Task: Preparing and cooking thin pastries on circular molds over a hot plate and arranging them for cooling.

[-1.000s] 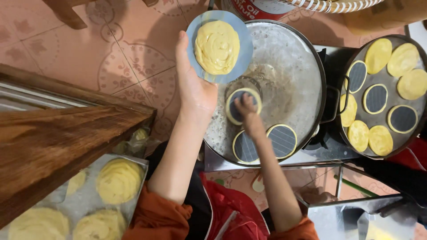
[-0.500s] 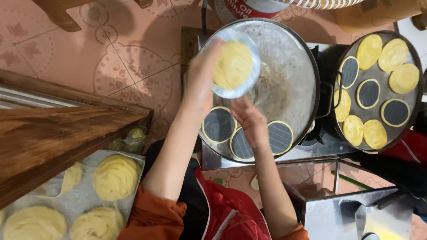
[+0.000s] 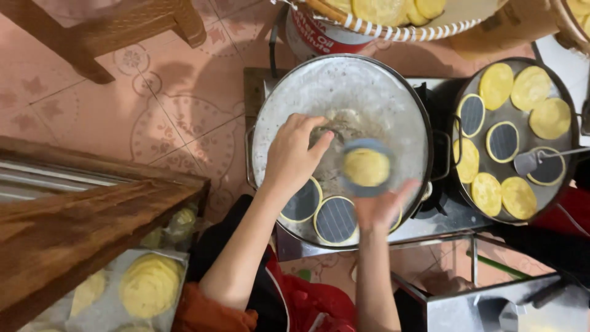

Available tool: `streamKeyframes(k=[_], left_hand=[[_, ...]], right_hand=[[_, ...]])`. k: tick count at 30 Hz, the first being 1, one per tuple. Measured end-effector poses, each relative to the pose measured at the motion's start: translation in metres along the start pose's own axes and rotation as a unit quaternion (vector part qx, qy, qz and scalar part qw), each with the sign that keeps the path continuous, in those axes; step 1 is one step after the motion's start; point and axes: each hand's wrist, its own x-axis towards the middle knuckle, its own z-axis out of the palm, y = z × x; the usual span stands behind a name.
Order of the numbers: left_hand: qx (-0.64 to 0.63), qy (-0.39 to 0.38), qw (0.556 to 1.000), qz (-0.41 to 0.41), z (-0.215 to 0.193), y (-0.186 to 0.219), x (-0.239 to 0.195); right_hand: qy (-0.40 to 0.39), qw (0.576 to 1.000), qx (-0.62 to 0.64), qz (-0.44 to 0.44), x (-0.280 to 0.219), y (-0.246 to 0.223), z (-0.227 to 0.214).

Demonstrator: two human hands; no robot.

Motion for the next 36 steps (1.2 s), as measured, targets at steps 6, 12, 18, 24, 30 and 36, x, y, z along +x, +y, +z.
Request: streamKeyframes(k=[6, 12, 18, 24, 30, 36], left_hand=[[-0.070, -0.002, 0.995, -0.074, -0.001, -0.006, 0.005], [-0.047, 0.001, 0.997, -0.060, 0.001, -0.021, 0.002], [-0.032, 0.000, 0.997, -0.076, 0.001, -0.019, 0.006], [-0.044, -0.019, 0.996, -0.073, 0.004, -0.015, 0.005], [-0.032, -0.024, 0.997, -0.073, 0.006, -0.010, 0.003], [-0.022, -0.059, 0.995, -0.076, 0.005, -0.005, 0.004]], right_hand=[[-0.090, 0.479, -0.771, -0.410, 0.078, -0.008, -0.088], [-0.068, 0.404, -0.867, -0.283, 0.137, -0.009, -0.081], [-0.033, 0.356, -0.887, -0.291, 0.180, 0.013, -0.065], [-0.009, 0.286, -0.916, -0.280, 0.171, 0.024, -0.062], [-0.008, 0.278, -0.923, -0.267, 0.171, 0.026, -0.065], [0.001, 0.266, -0.924, -0.274, 0.180, 0.034, -0.070]])
